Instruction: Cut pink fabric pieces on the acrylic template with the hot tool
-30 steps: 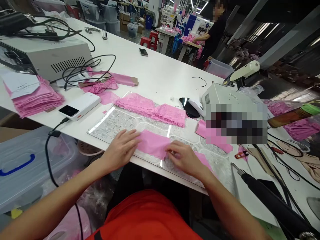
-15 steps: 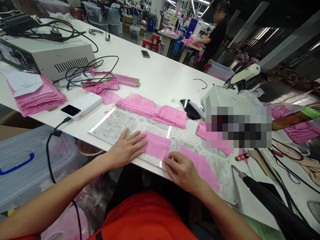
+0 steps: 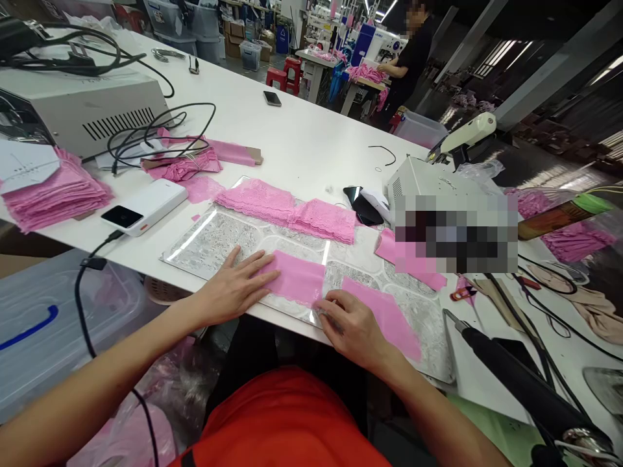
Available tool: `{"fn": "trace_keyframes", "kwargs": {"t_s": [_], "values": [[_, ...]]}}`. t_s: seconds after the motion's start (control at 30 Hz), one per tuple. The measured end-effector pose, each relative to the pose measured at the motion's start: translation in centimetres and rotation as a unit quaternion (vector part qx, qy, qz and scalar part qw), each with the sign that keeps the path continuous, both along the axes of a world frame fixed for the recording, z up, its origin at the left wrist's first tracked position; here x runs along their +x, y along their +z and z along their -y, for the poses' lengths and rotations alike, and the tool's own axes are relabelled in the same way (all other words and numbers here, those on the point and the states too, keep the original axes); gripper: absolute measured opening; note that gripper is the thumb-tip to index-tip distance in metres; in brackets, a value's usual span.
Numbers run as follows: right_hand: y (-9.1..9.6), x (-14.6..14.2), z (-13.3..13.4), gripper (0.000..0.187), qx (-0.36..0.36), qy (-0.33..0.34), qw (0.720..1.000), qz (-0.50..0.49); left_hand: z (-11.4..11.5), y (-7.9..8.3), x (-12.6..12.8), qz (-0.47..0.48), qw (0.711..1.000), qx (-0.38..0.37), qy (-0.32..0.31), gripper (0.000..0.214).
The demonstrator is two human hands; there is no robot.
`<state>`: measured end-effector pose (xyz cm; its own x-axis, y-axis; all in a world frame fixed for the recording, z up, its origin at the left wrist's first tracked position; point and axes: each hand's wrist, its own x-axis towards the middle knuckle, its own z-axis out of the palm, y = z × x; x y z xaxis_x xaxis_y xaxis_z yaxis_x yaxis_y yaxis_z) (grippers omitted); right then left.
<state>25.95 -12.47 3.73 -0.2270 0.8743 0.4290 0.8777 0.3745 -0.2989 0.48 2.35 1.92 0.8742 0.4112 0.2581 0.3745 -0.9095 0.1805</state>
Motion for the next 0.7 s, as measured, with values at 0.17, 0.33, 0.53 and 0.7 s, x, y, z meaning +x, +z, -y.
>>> {"fn": "trace_keyframes", "kwargs": {"t_s": [0.17, 0.33, 0.53, 0.7], "values": [[-0.3, 0.0, 0.2, 0.020, -0.008, 0.001, 1.000, -0.010, -0.3, 0.5, -0.3, -0.023, 0.999, -0.019, -0.014, 0.041], [-0.5, 0.1, 0.3, 0.022, -0.009, 0.002, 1.000, -0.026, -0.7, 0.9, -0.4, -0.031, 0.999, -0.023, -0.019, 0.039], [-0.7, 0.2, 0.4, 0.025, 0.001, 0.016, 0.999, -0.031, -1.4, 0.7, -0.9, -0.009, 0.999, -0.028, -0.030, 0.039], [-0.4, 2.8, 1.7, 0.026, 0.020, -0.036, 0.998, -0.049, -1.2, 1.1, -0.5, 0.018, 0.999, -0.004, -0.046, 0.038]]}}
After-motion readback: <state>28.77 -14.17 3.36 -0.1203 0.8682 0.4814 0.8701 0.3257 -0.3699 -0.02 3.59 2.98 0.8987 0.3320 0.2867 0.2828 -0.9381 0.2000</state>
